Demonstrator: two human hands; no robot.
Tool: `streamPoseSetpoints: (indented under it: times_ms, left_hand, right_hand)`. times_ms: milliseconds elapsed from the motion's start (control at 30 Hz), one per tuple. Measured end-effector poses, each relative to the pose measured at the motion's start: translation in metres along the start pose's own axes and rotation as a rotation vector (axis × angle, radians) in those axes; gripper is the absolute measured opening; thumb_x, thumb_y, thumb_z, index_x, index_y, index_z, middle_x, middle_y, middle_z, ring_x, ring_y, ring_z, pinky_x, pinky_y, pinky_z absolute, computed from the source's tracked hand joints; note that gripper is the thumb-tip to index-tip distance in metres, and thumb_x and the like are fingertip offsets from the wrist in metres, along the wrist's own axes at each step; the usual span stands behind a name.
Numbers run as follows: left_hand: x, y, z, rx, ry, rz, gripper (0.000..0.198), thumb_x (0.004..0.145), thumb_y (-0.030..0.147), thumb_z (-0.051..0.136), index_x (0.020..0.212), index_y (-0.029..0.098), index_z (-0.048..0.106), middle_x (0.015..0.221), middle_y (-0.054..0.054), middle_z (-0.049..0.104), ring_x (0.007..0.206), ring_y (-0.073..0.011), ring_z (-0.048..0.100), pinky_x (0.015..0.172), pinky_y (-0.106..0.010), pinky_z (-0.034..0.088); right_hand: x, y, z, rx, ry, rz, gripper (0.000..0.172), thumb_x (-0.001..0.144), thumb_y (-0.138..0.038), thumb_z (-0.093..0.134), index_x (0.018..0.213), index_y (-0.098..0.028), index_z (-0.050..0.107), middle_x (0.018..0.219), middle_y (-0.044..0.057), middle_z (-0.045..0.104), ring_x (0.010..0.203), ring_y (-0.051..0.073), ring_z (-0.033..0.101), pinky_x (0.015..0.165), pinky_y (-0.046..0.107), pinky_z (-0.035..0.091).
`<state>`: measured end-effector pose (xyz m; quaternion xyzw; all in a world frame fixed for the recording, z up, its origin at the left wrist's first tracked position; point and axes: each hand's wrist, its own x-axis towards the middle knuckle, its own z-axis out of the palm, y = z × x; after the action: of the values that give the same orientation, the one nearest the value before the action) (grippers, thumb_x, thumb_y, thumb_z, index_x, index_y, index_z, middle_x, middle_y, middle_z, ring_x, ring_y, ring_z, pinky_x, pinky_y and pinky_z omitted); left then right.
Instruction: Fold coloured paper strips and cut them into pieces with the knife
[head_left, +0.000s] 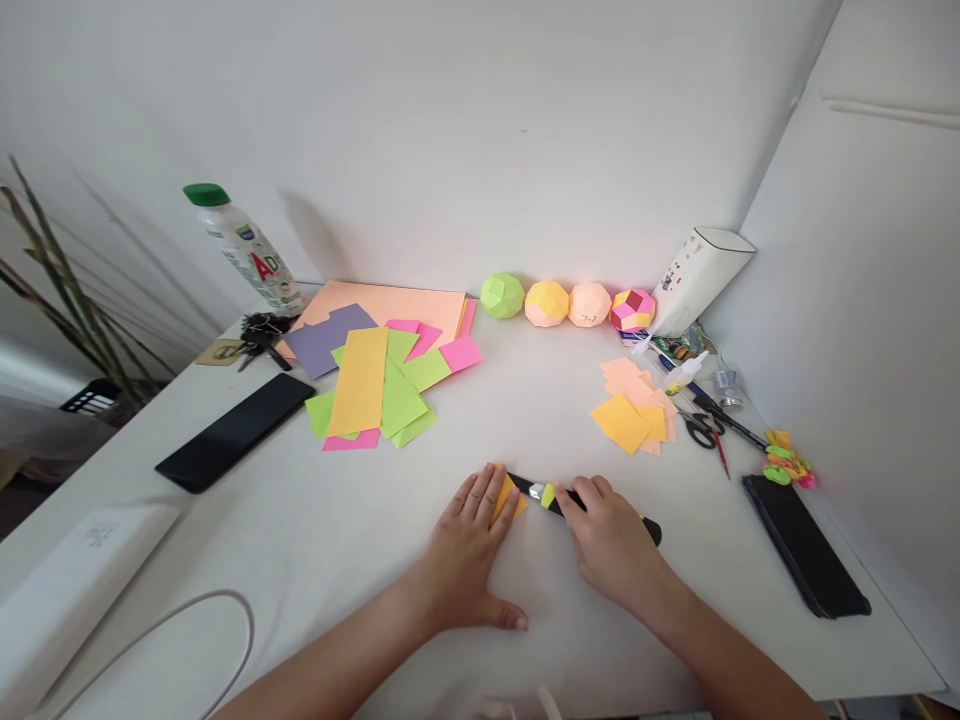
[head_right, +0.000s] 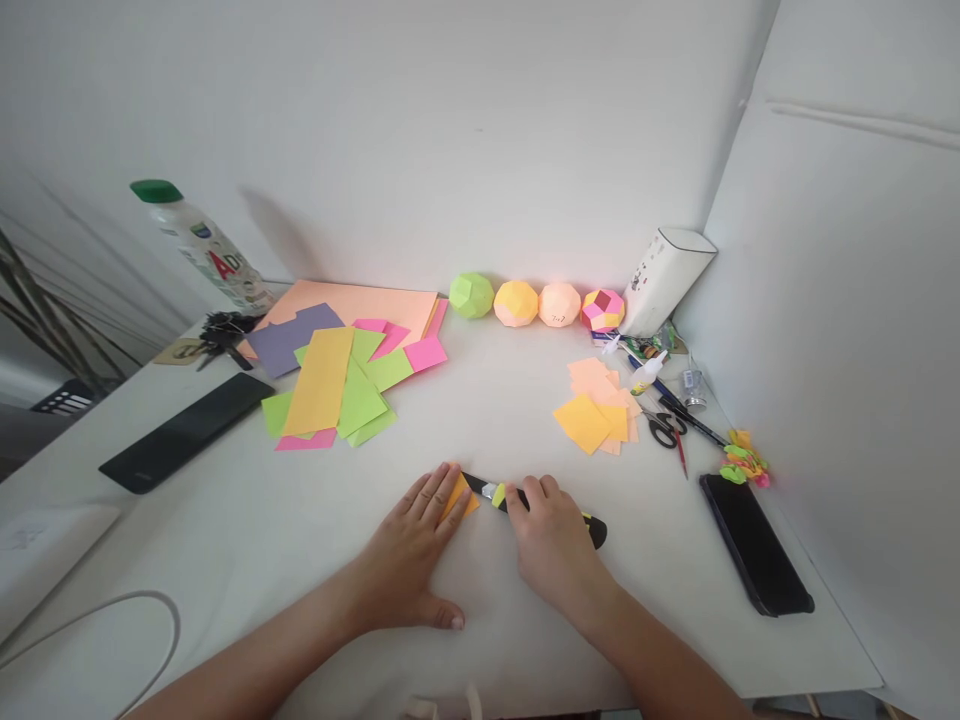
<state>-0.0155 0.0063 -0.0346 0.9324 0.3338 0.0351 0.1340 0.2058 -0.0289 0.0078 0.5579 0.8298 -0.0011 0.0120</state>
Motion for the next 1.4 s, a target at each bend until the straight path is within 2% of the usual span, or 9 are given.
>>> streamPoseSetpoints:
  times_ms: [333,567,667,800,900,967,1033,1233,1400]
  left_hand:
    - [0.000,-0.001,0.002,0.034,0.025,0.009,0.127,0.055,0.095,0.031,0.146,0.007,0.025,0.153,-0.023,0.016,0.141,-0.0400,0.011,0.113,-0.050,0.010]
    - [-0.002,-0.002,0.007,0.060,0.065,0.034,0.123,0.059,0.094,0.029,0.145,0.005,0.028,0.152,-0.024,0.018,0.140,-0.0398,0.014,0.113,-0.049,0.008]
    - [0.001,0.000,0.005,0.098,0.078,0.017,0.110,0.069,0.087,0.029,0.142,0.005,0.035,0.150,-0.024,0.025,0.139,-0.0392,0.019,0.111,-0.048,0.013]
    - [0.008,0.001,-0.006,0.124,0.102,-0.082,0.082,0.083,0.074,0.031,0.133,0.011,0.047,0.142,-0.021,0.040,0.123,-0.0373,0.042,0.096,-0.047,0.035]
    - [0.013,0.001,-0.015,0.117,0.124,-0.193,0.063,0.088,0.063,0.037,0.126,0.015,0.051,0.116,-0.018,0.055,0.096,-0.0324,0.054,0.077,-0.044,0.044]
    - [0.015,0.000,-0.019,0.100,0.135,-0.240,0.051,0.090,0.055,0.041,0.120,0.015,0.054,0.098,-0.014,0.057,0.085,-0.0295,0.054,0.072,-0.043,0.046]
    - [0.016,-0.001,-0.022,0.071,0.151,-0.253,0.045,0.089,0.049,0.045,0.116,0.014,0.054,0.093,-0.012,0.056,0.083,-0.0287,0.054,0.073,-0.044,0.047]
    - [0.014,-0.007,-0.027,-0.085,0.164,-0.028,0.040,0.082,0.034,0.054,0.119,0.019,0.051,0.134,-0.014,0.045,0.122,-0.0319,0.041,0.098,-0.048,0.042]
    - [0.012,-0.010,-0.029,-0.099,0.096,-0.093,0.021,0.086,0.025,0.048,0.105,0.019,0.055,0.133,-0.013,0.046,0.112,-0.0283,0.049,0.094,-0.048,0.045]
  right_hand:
    - [0.006,-0.004,0.003,-0.006,0.000,0.008,0.055,0.072,0.002,0.046,0.126,-0.006,0.054,0.102,0.016,0.057,0.087,0.025,0.049,0.067,0.034,0.048]
    - [0.014,-0.002,0.012,-0.003,0.089,0.027,0.050,0.078,-0.001,0.045,0.127,-0.006,0.054,0.101,0.016,0.057,0.086,0.025,0.049,0.066,0.035,0.048]
    - [0.015,0.005,0.013,0.053,0.131,0.041,0.044,0.082,-0.004,0.044,0.125,-0.007,0.055,0.098,0.015,0.057,0.088,0.025,0.051,0.070,0.036,0.050]
    - [0.013,0.018,0.014,0.175,0.196,0.082,0.041,0.087,-0.010,0.041,0.126,-0.011,0.055,0.099,0.014,0.057,0.091,0.024,0.053,0.073,0.038,0.052]
    - [0.011,0.027,0.015,0.262,0.262,0.120,0.043,0.089,-0.014,0.040,0.130,-0.018,0.051,0.101,0.012,0.057,0.094,0.024,0.054,0.073,0.038,0.054]
    - [0.008,0.031,0.014,0.290,0.285,0.135,0.045,0.089,-0.015,0.040,0.132,-0.019,0.049,0.103,0.011,0.057,0.096,0.024,0.055,0.073,0.038,0.055]
    - [0.005,0.035,0.011,0.305,0.271,0.114,0.045,0.089,-0.015,0.039,0.132,-0.020,0.049,0.103,0.011,0.057,0.097,0.024,0.055,0.074,0.039,0.055]
    - [-0.008,0.051,-0.006,0.336,0.190,0.020,0.043,0.089,-0.012,0.039,0.129,-0.022,0.052,0.106,0.010,0.056,0.099,0.022,0.055,0.083,0.039,0.053]
    - [-0.017,0.067,-0.013,0.335,0.140,0.051,0.044,0.089,-0.014,0.039,0.130,-0.027,0.052,0.109,0.009,0.057,0.103,0.021,0.056,0.086,0.039,0.052]
